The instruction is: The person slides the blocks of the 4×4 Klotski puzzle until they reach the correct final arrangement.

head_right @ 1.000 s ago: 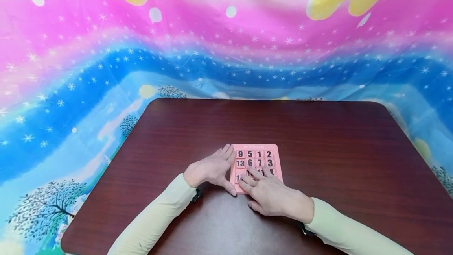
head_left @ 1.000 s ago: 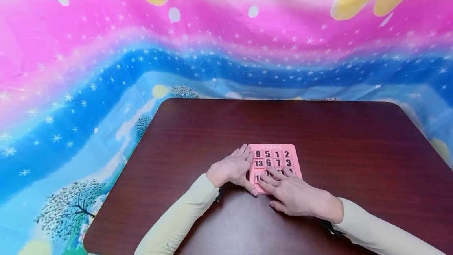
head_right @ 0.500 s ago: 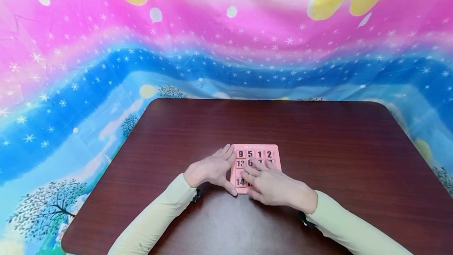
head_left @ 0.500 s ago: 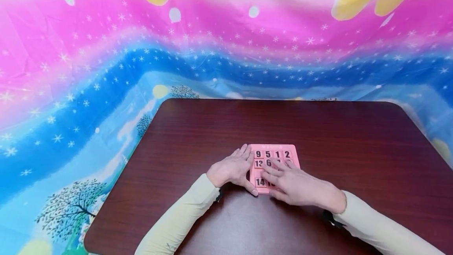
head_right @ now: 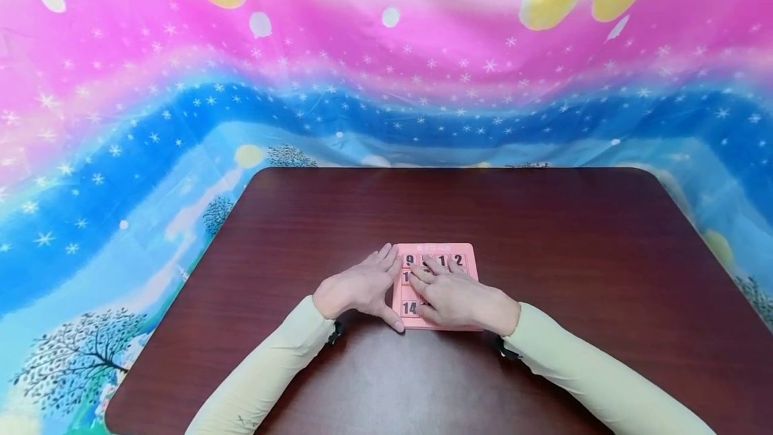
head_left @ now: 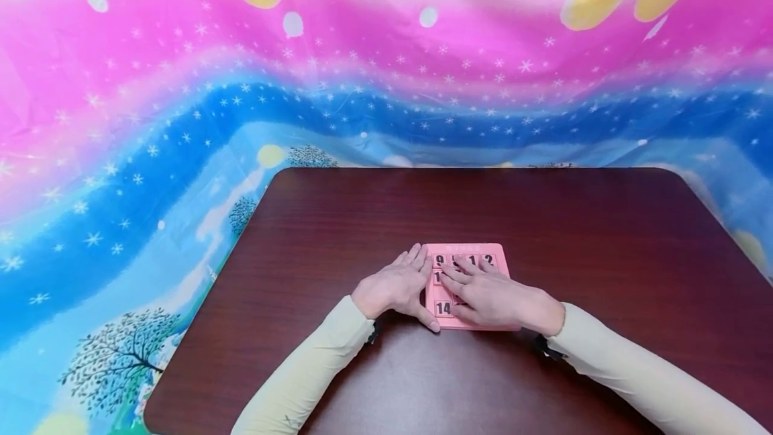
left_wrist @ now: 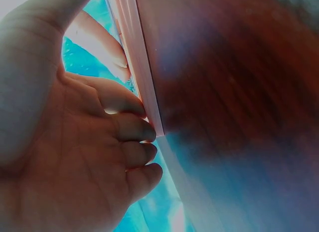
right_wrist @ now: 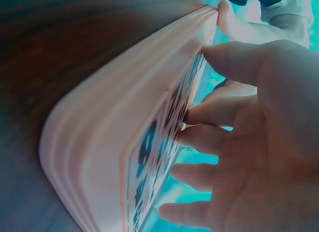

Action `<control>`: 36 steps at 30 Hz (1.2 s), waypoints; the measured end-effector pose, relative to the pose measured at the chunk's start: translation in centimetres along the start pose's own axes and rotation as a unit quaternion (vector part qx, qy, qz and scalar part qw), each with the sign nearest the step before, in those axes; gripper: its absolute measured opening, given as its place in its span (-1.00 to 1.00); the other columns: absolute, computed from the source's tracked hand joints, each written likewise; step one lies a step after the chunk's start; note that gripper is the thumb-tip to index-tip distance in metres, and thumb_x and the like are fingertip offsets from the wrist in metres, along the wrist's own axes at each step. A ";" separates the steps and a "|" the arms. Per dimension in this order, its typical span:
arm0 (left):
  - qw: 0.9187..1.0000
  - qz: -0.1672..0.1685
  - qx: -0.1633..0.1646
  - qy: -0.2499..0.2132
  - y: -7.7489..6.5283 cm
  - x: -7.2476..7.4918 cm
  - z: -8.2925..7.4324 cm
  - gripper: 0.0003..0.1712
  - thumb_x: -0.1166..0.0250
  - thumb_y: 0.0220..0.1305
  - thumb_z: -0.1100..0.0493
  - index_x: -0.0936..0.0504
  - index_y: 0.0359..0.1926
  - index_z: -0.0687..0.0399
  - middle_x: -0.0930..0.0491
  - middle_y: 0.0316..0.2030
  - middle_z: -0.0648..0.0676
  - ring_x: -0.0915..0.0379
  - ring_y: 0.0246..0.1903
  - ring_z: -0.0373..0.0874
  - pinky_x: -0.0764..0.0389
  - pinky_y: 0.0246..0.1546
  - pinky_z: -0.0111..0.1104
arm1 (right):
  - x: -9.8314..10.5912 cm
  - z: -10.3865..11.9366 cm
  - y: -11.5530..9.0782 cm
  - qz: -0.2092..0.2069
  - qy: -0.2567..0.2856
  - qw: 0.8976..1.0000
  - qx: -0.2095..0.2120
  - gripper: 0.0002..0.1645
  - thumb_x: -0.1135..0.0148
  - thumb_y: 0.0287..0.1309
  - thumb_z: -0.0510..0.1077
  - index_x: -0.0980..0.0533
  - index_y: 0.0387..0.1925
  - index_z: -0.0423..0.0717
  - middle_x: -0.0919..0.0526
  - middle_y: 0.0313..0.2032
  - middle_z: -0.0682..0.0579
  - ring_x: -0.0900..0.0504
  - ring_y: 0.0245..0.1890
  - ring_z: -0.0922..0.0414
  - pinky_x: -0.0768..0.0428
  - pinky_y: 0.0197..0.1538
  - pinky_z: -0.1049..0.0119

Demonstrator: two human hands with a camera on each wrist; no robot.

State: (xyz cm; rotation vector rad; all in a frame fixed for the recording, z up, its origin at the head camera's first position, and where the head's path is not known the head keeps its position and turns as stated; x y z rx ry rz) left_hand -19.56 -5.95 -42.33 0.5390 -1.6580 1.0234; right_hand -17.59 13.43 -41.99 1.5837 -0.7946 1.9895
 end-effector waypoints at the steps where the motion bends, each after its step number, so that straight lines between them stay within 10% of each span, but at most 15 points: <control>1: 1.000 0.000 0.000 -0.002 0.0 0.0 0.0 0.54 -0.34 -0.21 -0.61 0.11 0.54 0.23 0.22 0.56 0.24 0.36 0.57 0.05 0.12 0.58 -0.23 | -0.1 0.0 0.0 0.002 0.000 1.000 0.000 -0.26 -0.08 0.35 0.15 -0.28 0.43 -0.11 -0.26 0.46 -0.09 -0.10 0.49 -0.24 -0.11 0.41 -0.41; 19: 1.000 -0.007 -0.002 -0.009 -0.1 0.1 0.0 0.54 -0.37 -0.21 -0.58 0.09 0.54 0.25 0.21 0.56 0.25 0.35 0.57 0.05 0.12 0.58 -0.22 | 0.0 1.6 -1.8 -0.010 -0.021 0.999 0.044 -0.32 -0.12 0.33 0.12 -0.37 0.36 -0.15 -0.38 0.38 -0.14 -0.22 0.44 -0.26 -0.22 0.36 -0.40; 36: 1.000 -0.002 -0.005 0.001 0.1 0.1 0.1 0.56 -0.34 -0.22 -0.62 0.11 0.54 0.24 0.21 0.56 0.26 0.35 0.57 0.07 0.12 0.58 -0.21 | 0.8 -1.7 2.3 0.036 0.015 0.999 -0.028 -0.23 -0.04 0.37 0.17 -0.22 0.46 -0.11 -0.20 0.48 -0.12 -0.05 0.51 -0.25 -0.13 0.38 -0.43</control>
Point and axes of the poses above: each hand's wrist, its own y-axis towards the middle knuckle, its own x-axis out of the back of the hand, z = x × y, the point moved 1 cm from there along y, towards the middle knuckle
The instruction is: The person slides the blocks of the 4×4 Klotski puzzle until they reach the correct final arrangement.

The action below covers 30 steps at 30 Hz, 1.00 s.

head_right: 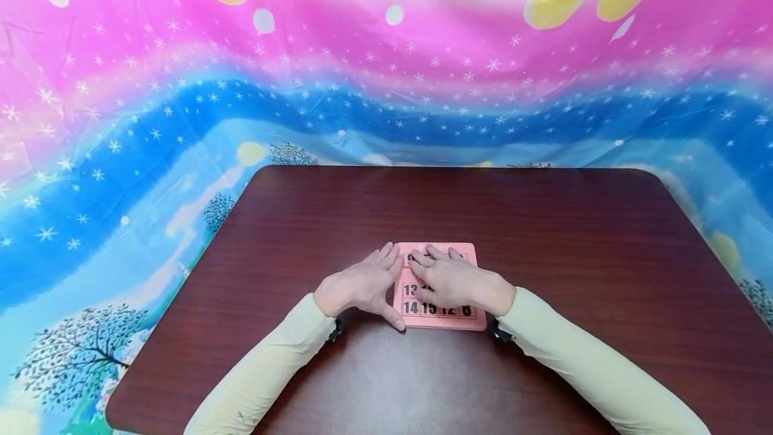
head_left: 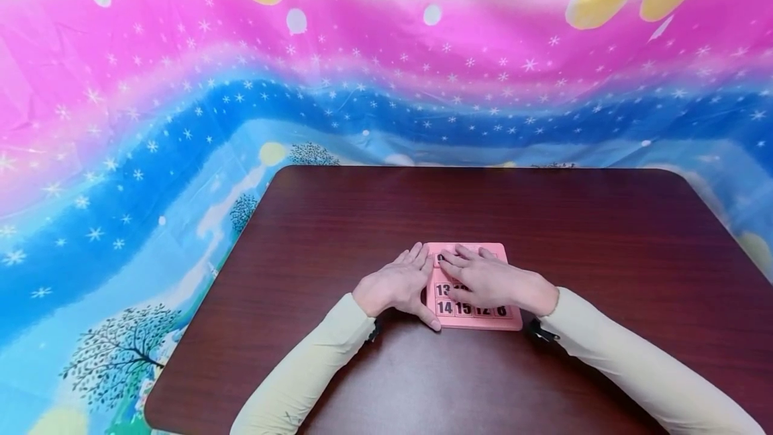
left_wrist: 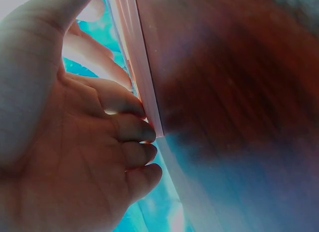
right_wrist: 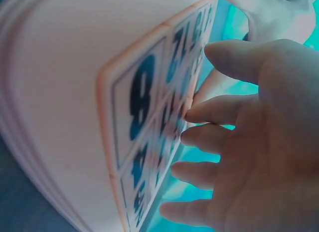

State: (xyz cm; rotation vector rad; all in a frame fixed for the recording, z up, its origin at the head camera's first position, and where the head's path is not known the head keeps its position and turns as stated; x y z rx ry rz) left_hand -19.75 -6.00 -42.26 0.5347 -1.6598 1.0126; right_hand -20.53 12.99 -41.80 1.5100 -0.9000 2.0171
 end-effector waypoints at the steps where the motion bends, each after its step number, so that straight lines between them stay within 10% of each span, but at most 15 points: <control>1: 1.000 -0.001 -0.001 0.001 0.0 0.0 0.0 0.56 -0.34 -0.22 -0.62 0.11 0.54 0.24 0.20 0.56 0.27 0.34 0.57 0.07 0.12 0.58 -0.21 | 0.0 0.0 0.1 -0.001 -0.001 1.000 0.001 -0.23 -0.04 0.37 0.17 -0.22 0.46 -0.11 -0.20 0.48 -0.13 -0.06 0.51 -0.25 -0.14 0.38 -0.43; 30: 1.000 -0.003 -0.001 -0.003 -0.1 -0.2 -0.1 0.55 -0.34 -0.22 -0.61 0.10 0.54 0.25 0.23 0.56 0.25 0.36 0.57 0.06 0.13 0.58 -0.23 | -0.8 1.5 -2.6 -0.022 0.000 0.999 0.033 -0.28 -0.09 0.35 0.13 -0.31 0.40 -0.15 -0.28 0.45 -0.14 -0.13 0.48 -0.23 -0.13 0.38 -0.43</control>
Point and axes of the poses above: each hand's wrist, its own y-axis towards the middle knuckle, its own x-axis out of the back of the hand, z = x × y, the point moved 1 cm from there along y, towards the middle knuckle
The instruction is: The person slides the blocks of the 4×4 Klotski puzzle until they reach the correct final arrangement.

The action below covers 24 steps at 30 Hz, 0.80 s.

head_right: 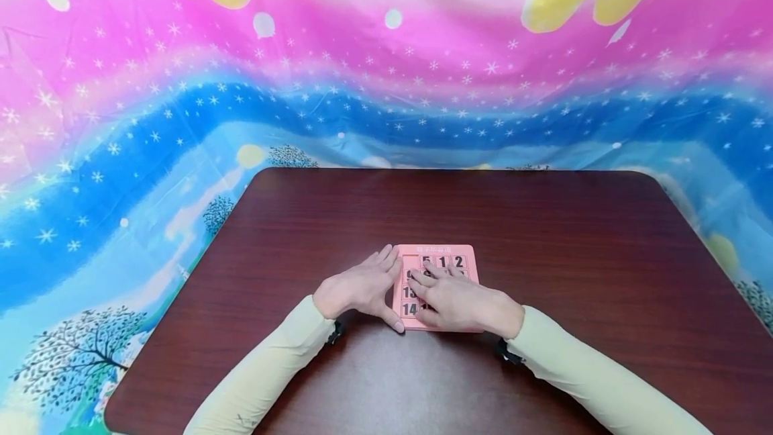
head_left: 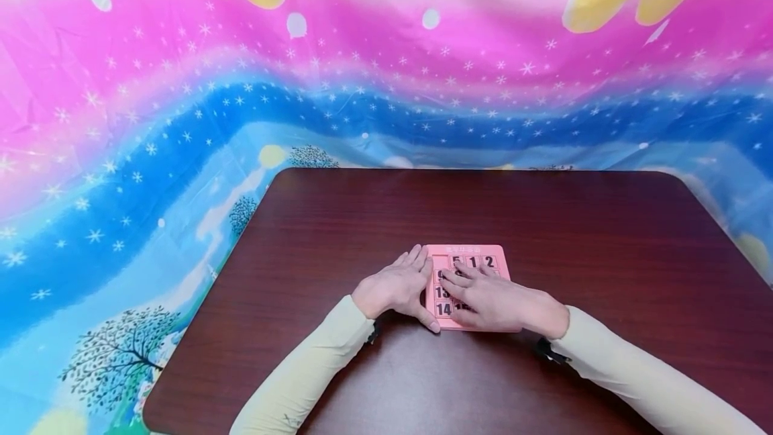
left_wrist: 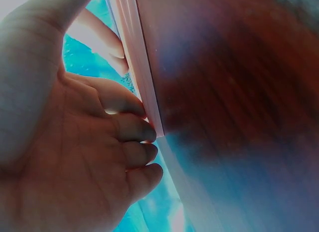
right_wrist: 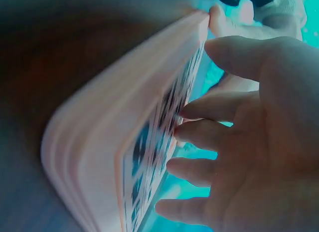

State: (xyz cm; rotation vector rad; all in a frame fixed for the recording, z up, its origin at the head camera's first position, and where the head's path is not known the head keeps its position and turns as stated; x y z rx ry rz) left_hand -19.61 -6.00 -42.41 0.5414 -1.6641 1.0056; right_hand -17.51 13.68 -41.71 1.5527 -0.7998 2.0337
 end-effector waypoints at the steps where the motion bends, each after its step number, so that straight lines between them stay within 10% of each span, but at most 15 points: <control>1: 1.000 0.001 0.000 -0.001 0.0 0.0 0.0 0.55 -0.34 -0.22 -0.61 0.10 0.54 0.25 0.23 0.56 0.25 0.36 0.57 0.06 0.13 0.58 -0.23 | 0.1 -0.2 0.0 0.001 0.002 1.000 -0.005 -0.27 -0.09 0.35 0.14 -0.30 0.41 -0.14 -0.27 0.45 -0.13 -0.13 0.49 -0.23 -0.13 0.39 -0.43; 24: 1.000 0.002 0.004 -0.007 0.0 0.1 0.1 0.54 -0.36 -0.22 -0.60 0.10 0.54 0.22 0.24 0.56 0.23 0.36 0.57 0.05 0.13 0.58 -0.23 | 0.3 -3.3 0.1 -0.009 0.004 0.998 -0.060 -0.26 -0.06 0.36 0.17 -0.30 0.40 -0.17 -0.24 0.46 -0.15 -0.09 0.49 -0.28 -0.11 0.36 -0.47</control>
Point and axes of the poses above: each hand's wrist, its own y-axis towards the middle knuckle, its own x-axis out of the back of the hand, z = x × y, the point moved 1 cm from there along y, towards the middle knuckle
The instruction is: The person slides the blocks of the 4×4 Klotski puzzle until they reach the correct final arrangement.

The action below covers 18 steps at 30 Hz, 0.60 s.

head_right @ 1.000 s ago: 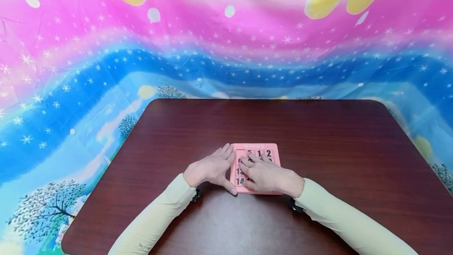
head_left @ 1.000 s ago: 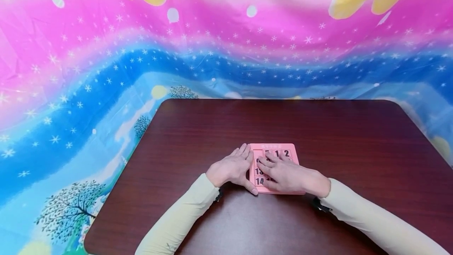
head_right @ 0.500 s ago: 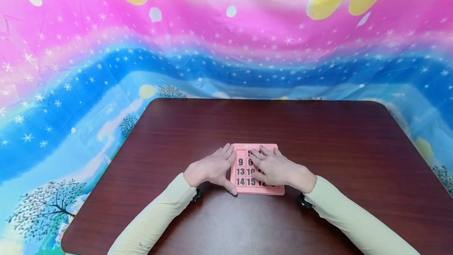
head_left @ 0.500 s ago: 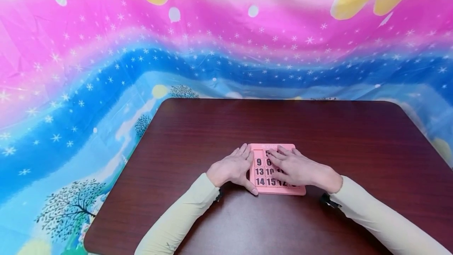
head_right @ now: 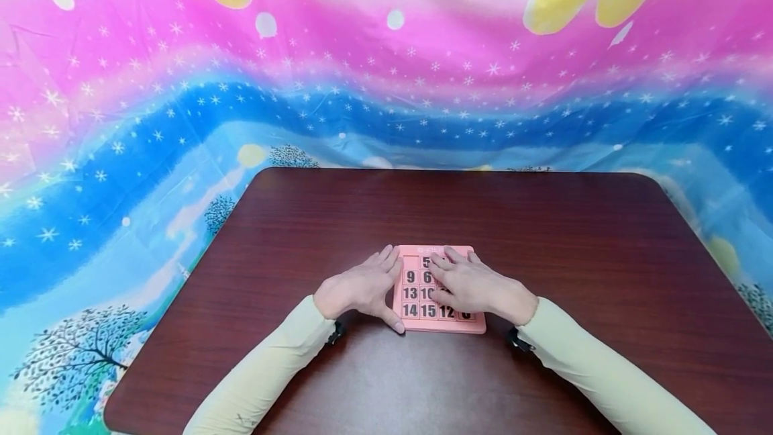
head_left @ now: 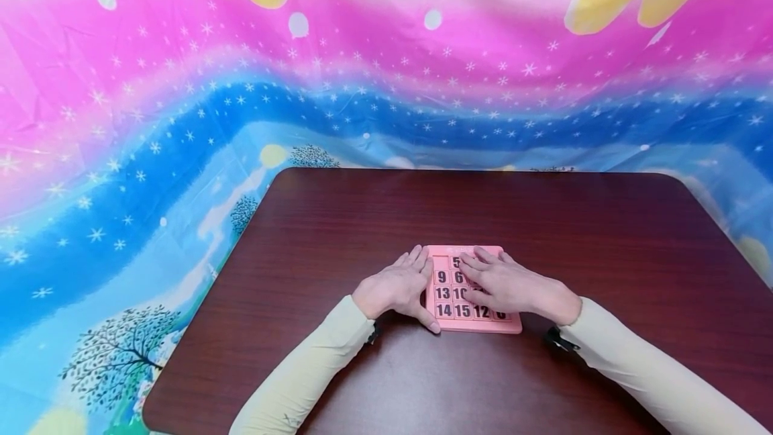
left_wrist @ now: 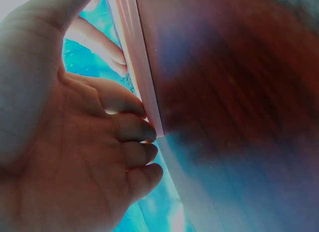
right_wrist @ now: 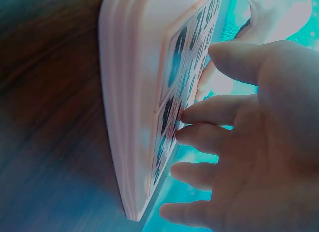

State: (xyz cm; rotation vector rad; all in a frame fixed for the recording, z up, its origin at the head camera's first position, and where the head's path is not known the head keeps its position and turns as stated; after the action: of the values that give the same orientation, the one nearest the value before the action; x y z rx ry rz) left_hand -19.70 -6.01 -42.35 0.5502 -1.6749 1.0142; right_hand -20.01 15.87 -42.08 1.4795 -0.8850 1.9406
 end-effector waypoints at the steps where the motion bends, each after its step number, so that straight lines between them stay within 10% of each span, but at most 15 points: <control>1: 1.000 -0.001 0.001 0.000 0.0 0.0 0.0 0.55 -0.36 -0.22 -0.60 0.10 0.54 0.22 0.23 0.56 0.23 0.35 0.57 0.05 0.12 0.58 -0.23 | 0.0 0.1 0.1 0.000 0.000 1.000 0.001 -0.26 -0.07 0.36 0.17 -0.31 0.40 -0.17 -0.24 0.46 -0.15 -0.09 0.49 -0.28 -0.11 0.36 -0.46; 18: 1.000 0.001 0.000 0.006 -0.1 0.1 0.0 0.54 -0.34 -0.21 -0.61 0.10 0.54 0.22 0.22 0.56 0.24 0.35 0.57 0.05 0.12 0.58 -0.23 | 0.0 1.6 2.0 0.015 0.012 0.999 0.034 -0.27 -0.04 0.39 0.12 -0.26 0.42 -0.20 -0.20 0.47 -0.19 -0.08 0.50 -0.25 -0.15 0.38 -0.42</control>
State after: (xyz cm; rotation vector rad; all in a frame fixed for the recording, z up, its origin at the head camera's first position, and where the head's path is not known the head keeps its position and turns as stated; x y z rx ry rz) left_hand -19.60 -6.05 -42.22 0.5431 -1.6653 1.0174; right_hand -20.50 13.40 -42.15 1.4853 -0.8424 2.0243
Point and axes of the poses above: each hand's wrist, its own y-axis towards the middle knuckle, its own x-axis out of the back of the hand, z = x × y, the point moved 1 cm from there along y, towards the middle knuckle
